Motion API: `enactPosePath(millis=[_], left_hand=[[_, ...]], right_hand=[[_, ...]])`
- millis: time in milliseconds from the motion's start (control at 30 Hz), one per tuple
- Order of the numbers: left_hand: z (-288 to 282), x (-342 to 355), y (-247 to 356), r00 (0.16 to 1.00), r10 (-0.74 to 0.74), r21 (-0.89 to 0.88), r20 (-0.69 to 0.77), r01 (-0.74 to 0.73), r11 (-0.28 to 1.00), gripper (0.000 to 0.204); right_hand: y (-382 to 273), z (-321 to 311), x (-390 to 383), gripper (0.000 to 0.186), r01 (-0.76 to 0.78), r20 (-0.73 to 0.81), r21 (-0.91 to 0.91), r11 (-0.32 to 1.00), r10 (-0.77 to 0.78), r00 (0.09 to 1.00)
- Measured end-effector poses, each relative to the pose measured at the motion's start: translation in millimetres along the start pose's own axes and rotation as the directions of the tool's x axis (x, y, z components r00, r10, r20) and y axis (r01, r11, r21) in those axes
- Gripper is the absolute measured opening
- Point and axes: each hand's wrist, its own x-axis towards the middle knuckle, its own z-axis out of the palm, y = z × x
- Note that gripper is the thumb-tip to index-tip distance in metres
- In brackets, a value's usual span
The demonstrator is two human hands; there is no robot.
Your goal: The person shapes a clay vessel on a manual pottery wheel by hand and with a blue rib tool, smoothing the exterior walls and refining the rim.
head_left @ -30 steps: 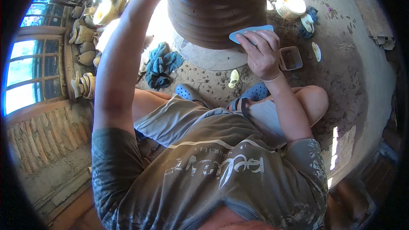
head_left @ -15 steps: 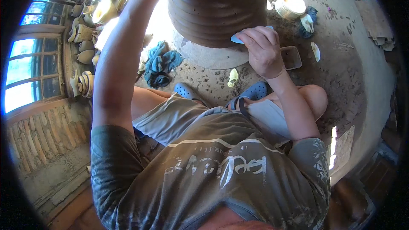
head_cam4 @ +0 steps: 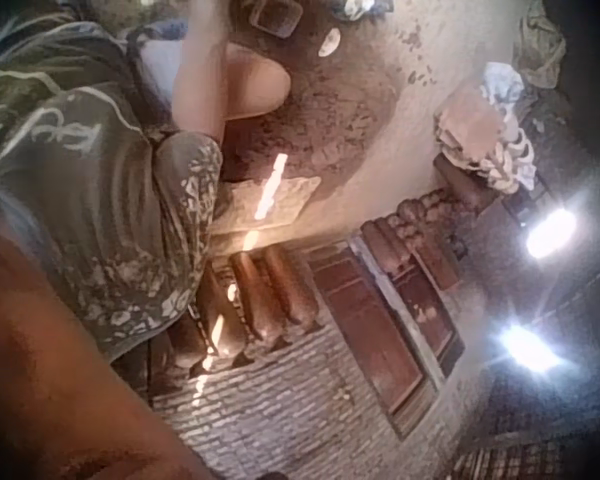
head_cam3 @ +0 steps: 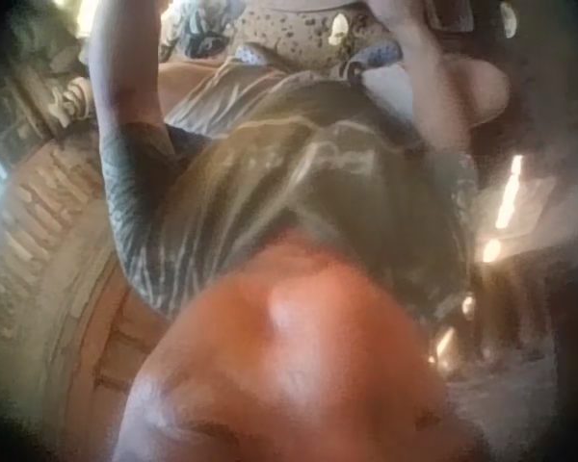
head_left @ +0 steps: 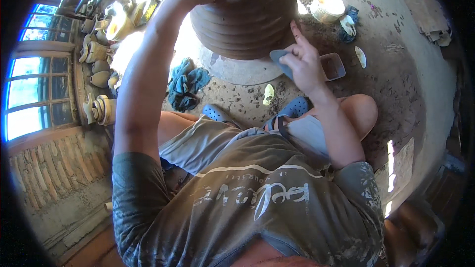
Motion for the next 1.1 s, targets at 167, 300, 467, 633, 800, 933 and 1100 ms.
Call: enactPosePath(millis=[167,300,467,633,800,933,1100], left_hand=[[-1,-3,12,0.997,-0.067,0.006,-0.026,0.067,0.998,0.064],[1,-5,4,0.984,-0.086,-0.426,-0.156,0.011,0.905,0.064],[52,-55,-72,0.701,-0.204,-0.431,-0.683,-0.161,0.888,0.047],[140,-153,-117,0.711,-0.668,-0.83,-0.22,0.223,0.511,0.055],[210,-217,-102,0.788,-0.513,-0.295,0.34,0.607,0.738,0.079],[215,-224,-57,0.792,-0.293,-0.025,0.535,0.362,0.932,0.102],[207,-221,-50,0.794,-0.282,0.015,0.539,0.326,0.945,0.114]], right_hand=[[-7,44,-37,0.084,0.007,0.061,-0.162,0.987,0.003,0.998],[12,44,-50,0.076,0.362,0.197,-0.195,0.911,-0.326,0.925],[3,0,-22,0.063,-0.113,-0.016,0.17,0.979,0.118,0.993],[21,-23,-33,0.041,-0.033,0.212,-0.025,0.999,0.038,0.977],[15,-25,-24,0.067,-0.114,0.08,0.157,0.981,0.103,0.991],[4,-5,-27,0.078,-0.203,0.205,0.219,0.954,0.159,0.966],[4,19,-58,0.052,-0.054,0.536,-0.039,0.998,0.066,0.841]])
